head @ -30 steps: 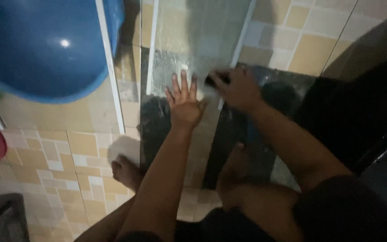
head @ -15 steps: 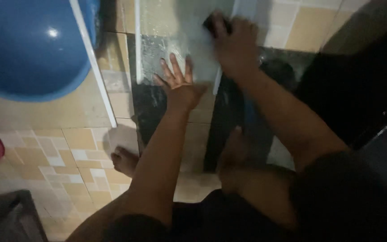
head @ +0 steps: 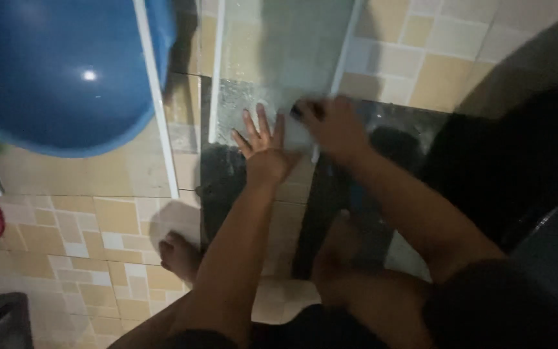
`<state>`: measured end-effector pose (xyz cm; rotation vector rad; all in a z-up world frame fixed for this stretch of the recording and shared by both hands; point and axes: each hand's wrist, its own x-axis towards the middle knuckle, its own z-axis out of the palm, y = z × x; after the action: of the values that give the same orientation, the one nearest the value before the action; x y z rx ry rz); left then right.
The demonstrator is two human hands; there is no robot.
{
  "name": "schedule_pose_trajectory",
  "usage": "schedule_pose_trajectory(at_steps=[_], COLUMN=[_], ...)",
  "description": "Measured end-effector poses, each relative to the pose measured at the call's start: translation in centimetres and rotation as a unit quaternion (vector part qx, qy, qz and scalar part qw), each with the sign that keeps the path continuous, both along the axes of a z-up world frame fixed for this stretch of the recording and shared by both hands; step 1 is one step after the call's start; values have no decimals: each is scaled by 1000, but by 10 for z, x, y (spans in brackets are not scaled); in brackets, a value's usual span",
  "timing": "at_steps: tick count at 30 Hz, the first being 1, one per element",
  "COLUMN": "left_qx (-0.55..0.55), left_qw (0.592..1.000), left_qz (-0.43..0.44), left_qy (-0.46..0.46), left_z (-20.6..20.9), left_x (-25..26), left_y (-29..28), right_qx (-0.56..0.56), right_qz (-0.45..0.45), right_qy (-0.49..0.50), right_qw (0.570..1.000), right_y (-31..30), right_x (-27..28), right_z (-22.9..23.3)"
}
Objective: Scrubbing a transparent plastic refrigerator shelf on a tiled floor using a sponge and detergent.
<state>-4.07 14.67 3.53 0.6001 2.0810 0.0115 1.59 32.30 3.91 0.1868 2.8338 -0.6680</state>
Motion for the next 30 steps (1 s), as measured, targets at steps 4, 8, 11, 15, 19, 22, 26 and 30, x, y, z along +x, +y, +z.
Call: schedule_pose_trajectory(at_steps=[4,8,11,15,19,22,26,30], left_qx=[22,107,152,296,347,346,327,325], left_qw=[999,984,964,910,843,791,784,742], left_qz=[-37,12,53,132,301,474,475,541], left_qy=[25,144,210,258,279,175,231,223], left_z=[-3,-14,-30,-28,-49,-102,-145,-114], left_x=[16,-9,-22,-4,-12,-16,34,-9], left_y=[-32,-67,-104,-146,-146,-157,-191,-162], right_qx=[146,-116,-169,-185,17,-35,-65,41], right_qz=[-55,-148,-109,-137,41,176,156,-24], right_qy=[50,-189,-205,-193,-121,-79,44,128], right_qw=[986,964,958,954,992,981,985,991], right_y=[5,-40,-58,-72,-93,-122,-131,-111], right_x=[0,-20,-40,-59,-86,-69,-41,-82], right_z=[-3,15,-2,14,-14,-57,-69,-62])
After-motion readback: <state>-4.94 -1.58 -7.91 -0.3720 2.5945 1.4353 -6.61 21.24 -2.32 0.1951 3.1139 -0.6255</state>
